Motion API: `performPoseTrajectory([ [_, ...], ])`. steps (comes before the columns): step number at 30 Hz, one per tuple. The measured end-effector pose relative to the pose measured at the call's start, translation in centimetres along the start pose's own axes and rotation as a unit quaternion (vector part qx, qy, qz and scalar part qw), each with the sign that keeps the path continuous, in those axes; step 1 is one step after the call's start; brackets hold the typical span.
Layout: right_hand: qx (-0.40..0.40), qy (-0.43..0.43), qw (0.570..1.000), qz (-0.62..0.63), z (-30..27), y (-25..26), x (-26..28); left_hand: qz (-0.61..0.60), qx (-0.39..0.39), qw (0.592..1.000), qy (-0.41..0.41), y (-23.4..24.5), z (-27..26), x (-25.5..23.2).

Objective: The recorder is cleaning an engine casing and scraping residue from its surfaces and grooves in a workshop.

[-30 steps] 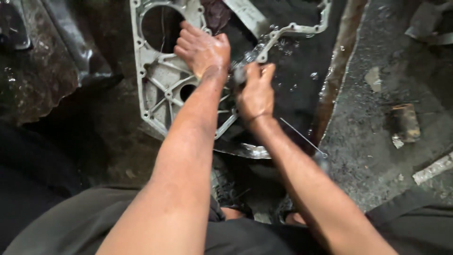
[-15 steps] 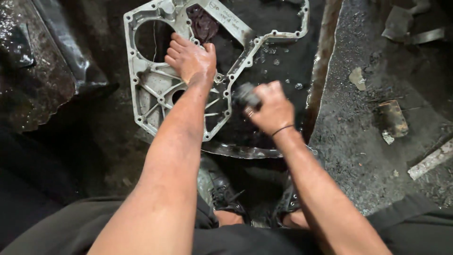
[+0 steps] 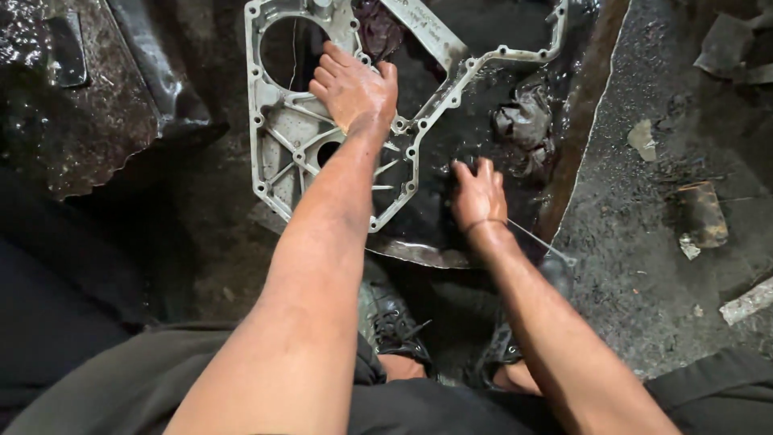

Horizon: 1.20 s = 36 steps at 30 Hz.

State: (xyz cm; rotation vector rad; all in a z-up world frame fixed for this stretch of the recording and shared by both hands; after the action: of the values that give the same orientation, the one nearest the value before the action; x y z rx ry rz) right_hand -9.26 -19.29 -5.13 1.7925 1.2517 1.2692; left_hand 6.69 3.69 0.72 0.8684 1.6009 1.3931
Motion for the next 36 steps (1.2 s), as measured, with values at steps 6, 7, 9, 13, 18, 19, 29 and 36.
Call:
performPoseTrajectory([
  [6,-0.009,-0.01,0.999,0.037,0.8,1.9,-0.8,-0.011,-0.002,1.0,0.0,0.5,0.0,0.1],
  [7,-0.044,-0.007,0.997,0.058,1.1,3.5,-0.5,-0.014,0.002,1.0,0.0,0.5,0.1,0.2],
  [9,-0.078,-0.004,0.994,0.079,1.6,5.7,-0.2,-0.018,0.008,1.0,0.0,0.3,0.0,0.1],
  [13,-0.126,0.061,0.978,0.152,2.5,8.4,0.8,-0.033,0.017,0.999,-0.004,0.4,0.0,0.2],
  [18,-0.114,0.002,0.97,0.215,4.8,8.8,0.5,-0.056,0.02,0.998,-0.008,0.1,0.2,1.0],
  [19,-0.086,-0.047,0.955,0.281,5.4,8.3,0.0,-0.08,0.032,0.996,-0.016,0.3,0.1,1.3],
  [29,0.052,-0.102,0.893,0.435,13.2,2.5,-0.5,-0.142,0.227,0.962,0.06,0.4,3.4,1.1],
  [36,0.09,-0.083,0.864,0.488,11.1,2.2,1.0,-0.134,0.214,0.963,0.091,2.3,2.9,0.8],
])
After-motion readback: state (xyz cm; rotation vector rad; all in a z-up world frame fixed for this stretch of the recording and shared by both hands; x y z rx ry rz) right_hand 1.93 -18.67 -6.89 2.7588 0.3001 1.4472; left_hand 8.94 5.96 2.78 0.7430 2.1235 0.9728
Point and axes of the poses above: each hand's wrist, its own z-axis towards the middle knuckle, its own y-axis out of the back of the hand, x = y × z, the point moved 8 cm from there along z, towards the middle knuckle, and after that the axes turned 13 degrees about x, right-handed, at the moved point
